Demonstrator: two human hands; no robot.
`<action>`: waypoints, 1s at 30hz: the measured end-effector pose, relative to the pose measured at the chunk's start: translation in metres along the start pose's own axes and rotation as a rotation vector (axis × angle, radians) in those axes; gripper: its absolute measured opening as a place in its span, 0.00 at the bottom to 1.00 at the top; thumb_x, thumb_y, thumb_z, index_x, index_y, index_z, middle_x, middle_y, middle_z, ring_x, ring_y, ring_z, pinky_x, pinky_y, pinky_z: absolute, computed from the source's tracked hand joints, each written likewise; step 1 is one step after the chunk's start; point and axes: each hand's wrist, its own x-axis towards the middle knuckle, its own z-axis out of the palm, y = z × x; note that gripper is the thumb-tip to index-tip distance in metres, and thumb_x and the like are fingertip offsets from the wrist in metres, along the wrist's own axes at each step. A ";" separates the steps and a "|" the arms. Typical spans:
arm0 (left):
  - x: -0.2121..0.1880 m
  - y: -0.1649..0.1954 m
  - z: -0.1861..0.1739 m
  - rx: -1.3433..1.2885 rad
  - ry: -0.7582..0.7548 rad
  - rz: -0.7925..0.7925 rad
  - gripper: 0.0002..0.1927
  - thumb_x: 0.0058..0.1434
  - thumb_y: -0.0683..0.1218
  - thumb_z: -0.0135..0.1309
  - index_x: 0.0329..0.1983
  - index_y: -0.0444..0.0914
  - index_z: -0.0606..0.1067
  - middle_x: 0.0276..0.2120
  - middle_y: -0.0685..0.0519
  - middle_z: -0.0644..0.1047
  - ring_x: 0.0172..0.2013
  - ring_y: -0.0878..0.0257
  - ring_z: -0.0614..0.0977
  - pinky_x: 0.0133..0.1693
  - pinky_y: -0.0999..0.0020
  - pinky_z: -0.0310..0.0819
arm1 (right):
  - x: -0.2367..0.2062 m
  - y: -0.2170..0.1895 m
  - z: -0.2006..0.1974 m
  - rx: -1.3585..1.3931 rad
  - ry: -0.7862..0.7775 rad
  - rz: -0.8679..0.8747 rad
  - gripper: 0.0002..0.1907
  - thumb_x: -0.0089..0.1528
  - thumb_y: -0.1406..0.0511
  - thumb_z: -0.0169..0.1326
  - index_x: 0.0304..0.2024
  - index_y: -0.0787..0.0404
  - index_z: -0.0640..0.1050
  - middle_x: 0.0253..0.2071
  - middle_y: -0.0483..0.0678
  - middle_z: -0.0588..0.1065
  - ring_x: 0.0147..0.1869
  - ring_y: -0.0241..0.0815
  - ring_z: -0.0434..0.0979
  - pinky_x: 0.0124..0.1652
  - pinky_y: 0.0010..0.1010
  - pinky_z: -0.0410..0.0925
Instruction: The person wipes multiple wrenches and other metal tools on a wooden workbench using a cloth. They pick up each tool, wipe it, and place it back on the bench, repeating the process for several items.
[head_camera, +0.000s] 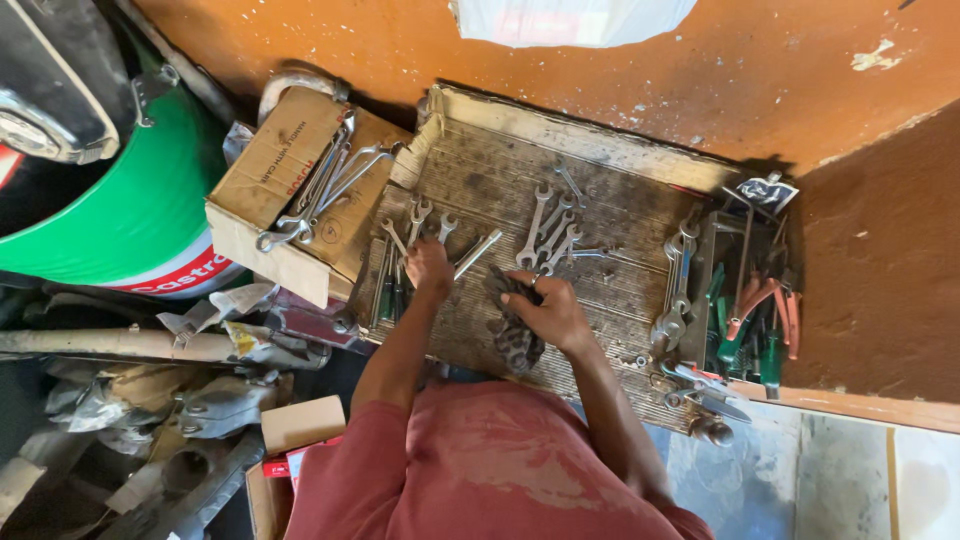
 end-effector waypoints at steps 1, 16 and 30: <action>0.004 0.001 0.000 -0.001 -0.038 -0.016 0.29 0.56 0.47 0.62 0.59 0.35 0.69 0.55 0.43 0.74 0.58 0.46 0.76 0.56 0.49 0.73 | 0.002 0.005 0.002 0.057 -0.004 0.021 0.18 0.60 0.65 0.63 0.52 0.63 0.82 0.33 0.48 0.83 0.34 0.31 0.77 0.36 0.26 0.72; -0.090 0.105 -0.146 -2.102 -0.623 0.303 0.28 0.65 0.32 0.44 0.70 0.30 0.63 0.57 0.41 0.75 0.51 0.55 0.81 0.48 0.63 0.83 | 0.060 0.004 0.008 -0.057 0.408 -0.570 0.29 0.74 0.68 0.44 0.77 0.67 0.59 0.82 0.68 0.43 0.84 0.69 0.48 0.75 0.53 0.55; -0.165 0.092 -0.183 -1.423 -0.525 0.806 0.45 0.52 0.27 0.48 0.77 0.34 0.55 0.73 0.42 0.63 0.72 0.54 0.65 0.69 0.58 0.57 | 0.098 -0.054 -0.060 0.485 0.846 -0.170 0.22 0.66 0.64 0.64 0.53 0.75 0.76 0.34 0.60 0.77 0.33 0.43 0.74 0.32 0.34 0.67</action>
